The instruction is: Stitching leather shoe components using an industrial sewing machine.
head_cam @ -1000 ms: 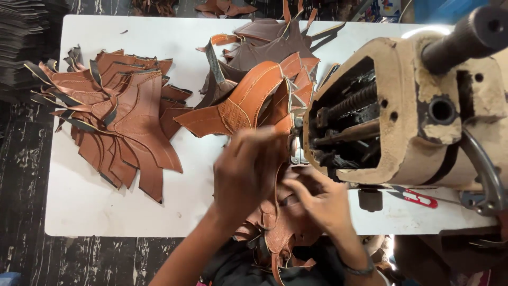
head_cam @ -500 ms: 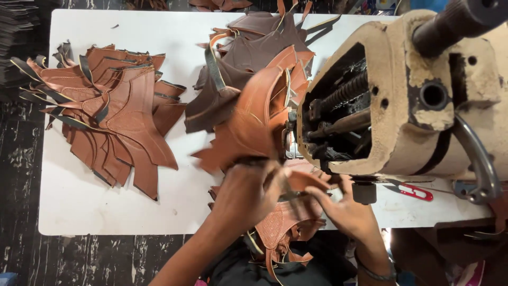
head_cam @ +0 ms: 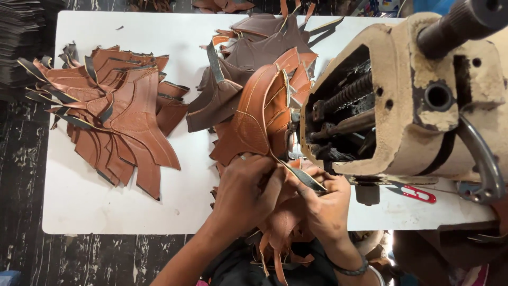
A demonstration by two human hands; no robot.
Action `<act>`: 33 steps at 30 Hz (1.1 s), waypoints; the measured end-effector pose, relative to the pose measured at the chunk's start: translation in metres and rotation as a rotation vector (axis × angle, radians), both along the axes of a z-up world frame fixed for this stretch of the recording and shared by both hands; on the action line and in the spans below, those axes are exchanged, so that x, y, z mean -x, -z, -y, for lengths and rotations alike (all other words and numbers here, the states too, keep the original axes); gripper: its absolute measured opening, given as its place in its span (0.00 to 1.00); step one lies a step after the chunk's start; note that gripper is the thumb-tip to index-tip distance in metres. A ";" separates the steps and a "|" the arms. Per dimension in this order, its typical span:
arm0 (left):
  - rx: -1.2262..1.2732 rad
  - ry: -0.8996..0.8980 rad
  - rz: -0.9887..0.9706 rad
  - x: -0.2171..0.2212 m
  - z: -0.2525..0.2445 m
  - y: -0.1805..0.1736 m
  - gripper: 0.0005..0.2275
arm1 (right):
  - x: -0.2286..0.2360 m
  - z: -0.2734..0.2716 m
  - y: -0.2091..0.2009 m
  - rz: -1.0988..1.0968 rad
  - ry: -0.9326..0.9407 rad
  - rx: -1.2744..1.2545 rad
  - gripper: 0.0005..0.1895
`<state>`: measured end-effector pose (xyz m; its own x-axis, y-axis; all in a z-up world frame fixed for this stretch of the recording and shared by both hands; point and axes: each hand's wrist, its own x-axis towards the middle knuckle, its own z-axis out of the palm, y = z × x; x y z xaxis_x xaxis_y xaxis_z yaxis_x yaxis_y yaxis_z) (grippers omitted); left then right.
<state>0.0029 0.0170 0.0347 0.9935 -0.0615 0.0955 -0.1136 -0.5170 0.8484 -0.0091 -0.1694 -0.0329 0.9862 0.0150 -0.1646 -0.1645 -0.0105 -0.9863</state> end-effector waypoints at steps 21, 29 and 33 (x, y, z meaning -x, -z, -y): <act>0.059 -0.091 0.082 -0.019 -0.008 0.012 0.05 | 0.019 -0.029 0.006 -0.128 -0.253 0.090 0.06; 0.029 -0.093 0.075 -0.028 -0.009 0.012 0.07 | 0.012 -0.036 0.008 -0.075 -0.197 0.144 0.06; 0.067 -0.089 0.140 -0.037 -0.009 0.007 0.04 | 0.004 -0.038 0.014 0.003 -0.153 0.130 0.06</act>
